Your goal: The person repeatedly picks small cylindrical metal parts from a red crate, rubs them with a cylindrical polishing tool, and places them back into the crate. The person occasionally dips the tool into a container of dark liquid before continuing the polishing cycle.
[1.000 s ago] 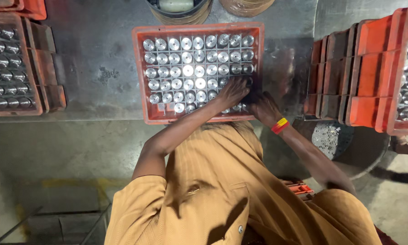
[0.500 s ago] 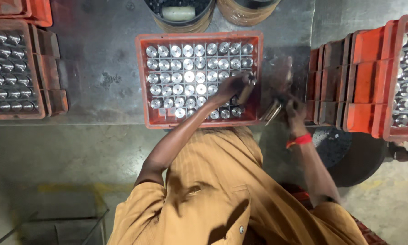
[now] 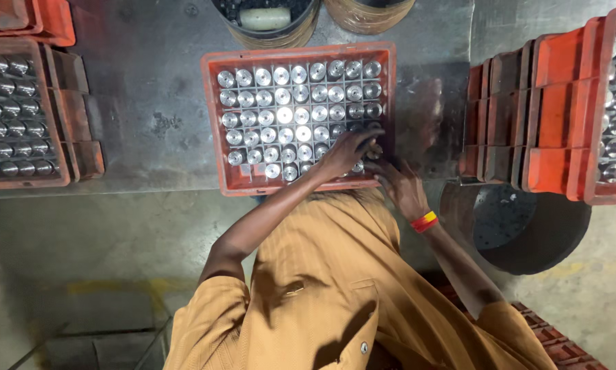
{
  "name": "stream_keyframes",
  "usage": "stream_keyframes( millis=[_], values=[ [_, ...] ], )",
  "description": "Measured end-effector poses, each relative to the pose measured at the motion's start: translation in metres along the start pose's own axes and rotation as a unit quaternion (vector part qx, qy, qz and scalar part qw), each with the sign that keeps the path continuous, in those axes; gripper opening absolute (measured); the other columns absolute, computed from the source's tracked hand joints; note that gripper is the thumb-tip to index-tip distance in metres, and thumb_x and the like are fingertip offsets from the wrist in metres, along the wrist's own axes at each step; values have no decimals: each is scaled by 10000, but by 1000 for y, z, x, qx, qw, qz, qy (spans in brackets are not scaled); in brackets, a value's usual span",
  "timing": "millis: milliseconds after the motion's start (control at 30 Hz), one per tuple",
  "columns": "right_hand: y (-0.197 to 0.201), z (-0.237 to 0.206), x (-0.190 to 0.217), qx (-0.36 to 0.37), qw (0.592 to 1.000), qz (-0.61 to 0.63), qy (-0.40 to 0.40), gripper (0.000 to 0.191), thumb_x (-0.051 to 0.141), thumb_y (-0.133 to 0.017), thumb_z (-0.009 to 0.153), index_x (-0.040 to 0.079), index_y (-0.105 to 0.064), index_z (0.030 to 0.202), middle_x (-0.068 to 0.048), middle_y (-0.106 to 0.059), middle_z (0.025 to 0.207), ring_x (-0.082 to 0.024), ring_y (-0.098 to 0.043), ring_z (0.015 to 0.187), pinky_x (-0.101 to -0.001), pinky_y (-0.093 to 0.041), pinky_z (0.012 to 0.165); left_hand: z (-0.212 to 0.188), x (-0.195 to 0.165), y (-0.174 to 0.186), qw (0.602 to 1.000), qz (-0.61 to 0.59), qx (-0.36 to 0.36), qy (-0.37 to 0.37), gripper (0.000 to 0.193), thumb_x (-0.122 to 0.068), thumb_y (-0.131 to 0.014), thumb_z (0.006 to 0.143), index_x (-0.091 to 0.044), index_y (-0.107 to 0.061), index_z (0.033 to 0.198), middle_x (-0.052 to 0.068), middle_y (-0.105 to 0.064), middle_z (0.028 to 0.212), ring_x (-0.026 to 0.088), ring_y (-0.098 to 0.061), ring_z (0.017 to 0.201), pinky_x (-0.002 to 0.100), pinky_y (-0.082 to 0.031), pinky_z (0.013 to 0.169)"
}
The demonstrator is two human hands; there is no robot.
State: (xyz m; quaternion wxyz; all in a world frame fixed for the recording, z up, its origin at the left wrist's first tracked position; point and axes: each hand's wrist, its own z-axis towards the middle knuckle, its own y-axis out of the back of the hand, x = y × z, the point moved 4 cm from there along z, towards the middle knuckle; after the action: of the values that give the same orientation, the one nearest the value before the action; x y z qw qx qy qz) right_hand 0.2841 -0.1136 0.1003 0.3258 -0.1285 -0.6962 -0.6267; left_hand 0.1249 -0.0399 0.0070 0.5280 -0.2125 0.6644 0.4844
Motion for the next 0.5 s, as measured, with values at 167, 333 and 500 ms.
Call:
stream_keyframes(
  millis=[167, 333, 500],
  values=[
    [5, 12, -2, -21, 999, 32, -36, 198, 149, -722, 936, 104, -739, 1127, -180, -701, 1132, -366, -676, 969, -458, -559, 834, 15, -4, 17, 999, -25, -28, 36, 292, -166, -660, 999, -136, -661, 1290, 122, -721, 1283, 300, -701, 1169, 416, -550, 1025],
    [-2, 19, -5, -53, 998, 34, 2, 276, 107, -752, 832, 41, -726, 1099, -165, -711, 1123, -377, -657, 995, -453, -539, 854, 6, 0, -2, 983, 109, 107, -105, 605, -209, -799, 811, -85, -573, 1359, 198, -600, 1295, 406, -536, 1231, 471, -475, 1001],
    [-6, 10, 2, 3, 990, -34, 133, 284, 24, -668, 843, 86, -728, 1113, -131, -712, 1144, -353, -650, 1128, -454, -506, 1007, 6, 18, -14, 948, 244, 82, -187, 680, -17, -645, 789, -87, -546, 1458, 128, -595, 1420, 320, -558, 1317, 422, -437, 1132]
  ],
)
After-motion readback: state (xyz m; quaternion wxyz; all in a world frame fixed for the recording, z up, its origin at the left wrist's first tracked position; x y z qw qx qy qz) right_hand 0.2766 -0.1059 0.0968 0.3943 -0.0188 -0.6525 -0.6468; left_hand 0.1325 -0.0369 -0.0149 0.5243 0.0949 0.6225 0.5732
